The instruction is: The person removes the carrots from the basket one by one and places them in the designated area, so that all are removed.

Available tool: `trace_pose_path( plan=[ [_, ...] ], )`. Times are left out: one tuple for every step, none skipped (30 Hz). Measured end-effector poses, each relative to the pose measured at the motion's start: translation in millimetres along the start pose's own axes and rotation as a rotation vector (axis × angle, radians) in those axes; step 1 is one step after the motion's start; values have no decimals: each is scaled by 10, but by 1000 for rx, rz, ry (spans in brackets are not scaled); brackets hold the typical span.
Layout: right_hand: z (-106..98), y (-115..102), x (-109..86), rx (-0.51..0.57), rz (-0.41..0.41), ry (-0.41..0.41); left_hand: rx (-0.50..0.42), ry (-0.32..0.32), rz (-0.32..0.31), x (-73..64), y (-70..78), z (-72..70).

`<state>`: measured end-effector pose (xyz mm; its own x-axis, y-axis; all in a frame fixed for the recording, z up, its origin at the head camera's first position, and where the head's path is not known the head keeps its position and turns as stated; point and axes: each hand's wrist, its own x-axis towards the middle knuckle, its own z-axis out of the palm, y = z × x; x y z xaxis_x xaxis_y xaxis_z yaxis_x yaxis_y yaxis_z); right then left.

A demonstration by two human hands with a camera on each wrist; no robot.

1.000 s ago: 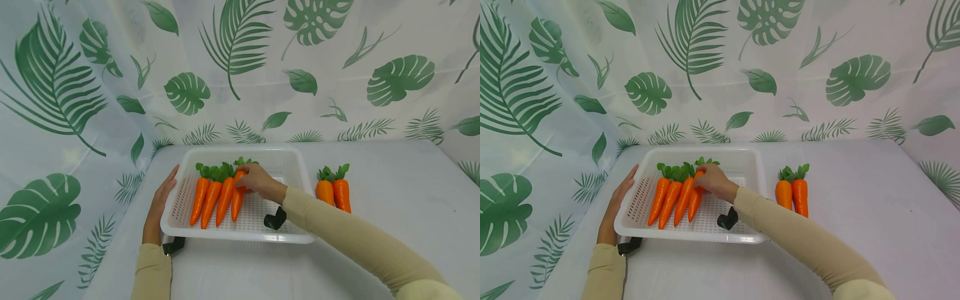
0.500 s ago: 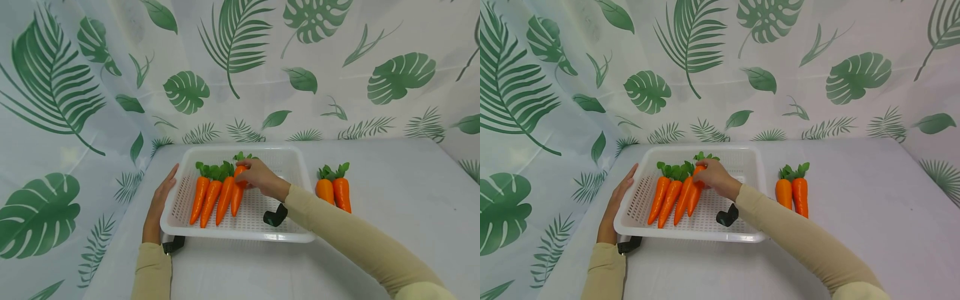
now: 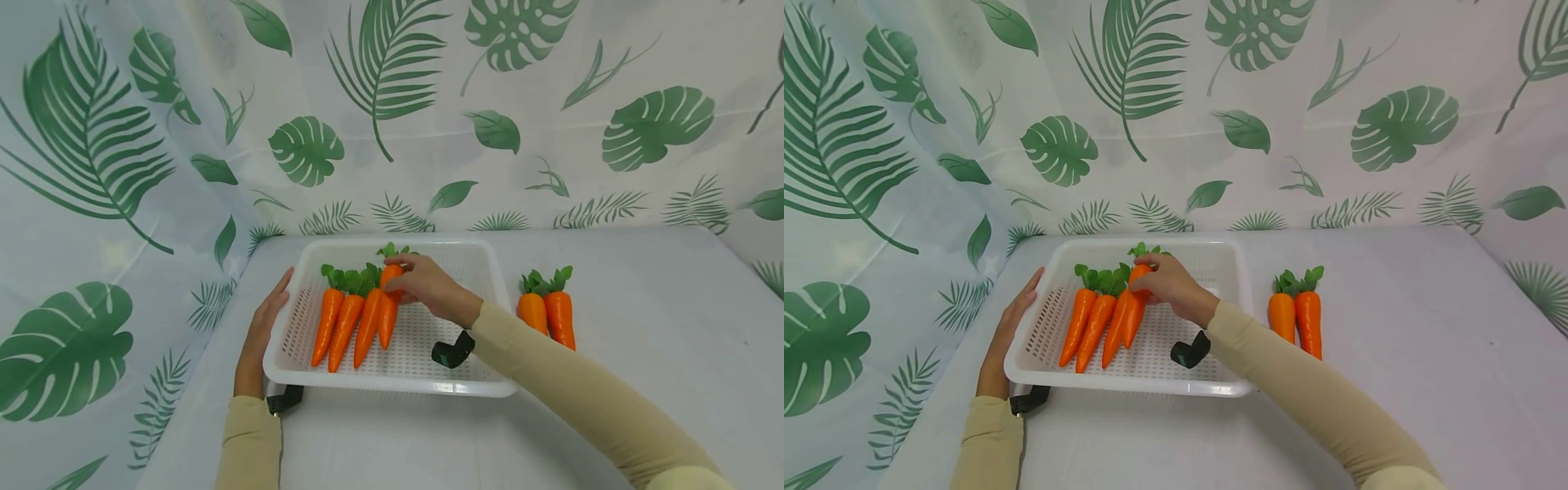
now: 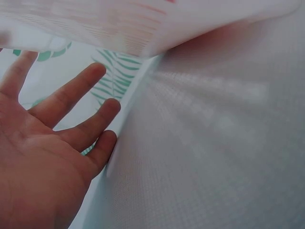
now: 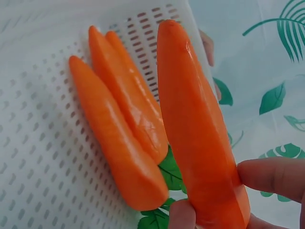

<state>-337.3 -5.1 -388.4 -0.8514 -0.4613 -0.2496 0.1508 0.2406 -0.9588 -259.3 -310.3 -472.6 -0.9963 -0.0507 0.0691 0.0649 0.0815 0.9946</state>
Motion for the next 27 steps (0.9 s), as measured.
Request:
trace_pose_path(
  plan=[
    [-4,-2,-2,6,-5,-5,2,2,-1,-3,4,4],
    [-7,-4,-4,12,-8,-9,2,2,-1,-6,10,8],
    [-8,-9,-6,17,-9,-12,4,5,-4,-9,16,13],
    [-8,-13,-6,21,-10,-14,5,7,-7,-13,24,19],
    [-9,-18,-10,27,-12,-16,6,8,-9,-15,30,23],
    [-11,-22,-13,33,-13,-18,7,10,-12,-17,36,27],
    [-12,-24,-16,39,-16,-20,8,12,-14,-17,39,29],
    [-15,-29,-20,44,-18,-22,7,12,-15,-18,41,30],
    [-18,-33,-25,48,-21,-23,7,12,-16,-20,41,29],
    [-20,-37,-28,51,-24,-26,7,12,-15,-20,41,28],
    [-22,-41,-32,51,-26,-27,7,12,-14,-21,39,26],
    [-23,-44,-33,50,-29,-28,8,12,-13,-24,39,25],
    [-25,-49,-37,48,-31,-28,4,10,-9,-25,39,23],
    [-26,-54,-40,46,-33,-28,0,6,-6,-25,39,22],
    [-27,-58,-43,46,-35,-27,-3,3,-2,-26,39,20],
    [-26,-62,-46,46,-35,-27,-4,1,-1,-25,37,18],
    [-26,-67,-49,48,-34,-26,-5,0,0,-26,37,18],
    [-26,-71,-52,51,-34,-25,-7,-1,-1,-26,37,16],
    [-25,-75,-56,53,-33,-25,-7,-3,0,-26,35,15],
    [-25,-79,-61,53,-33,-24,-5,-4,-1,-26,35,14],
    [-25,-84,-66,54,-32,-23,-4,-4,-2,-25,34,12],
    [-25,-89,-70,54,-32,-23,-2,-5,-2,-25,33,11],
    [-26,-93,-74,53,-33,-23,-3,-6,-2,-25,34,12],
    [-27,-95,-79,52,-34,-23,-4,-7,-3,-24,34,12],
    [-30,-98,-84,50,-35,-23,-2,-6,-3,-23,32,12],
    [-33,-100,-88,49,-36,-22,-2,-8,-2,-23,31,11],
    [-36,-100,-91,51,-37,-24,-2,-8,-2,-23,30,12]
  ],
)
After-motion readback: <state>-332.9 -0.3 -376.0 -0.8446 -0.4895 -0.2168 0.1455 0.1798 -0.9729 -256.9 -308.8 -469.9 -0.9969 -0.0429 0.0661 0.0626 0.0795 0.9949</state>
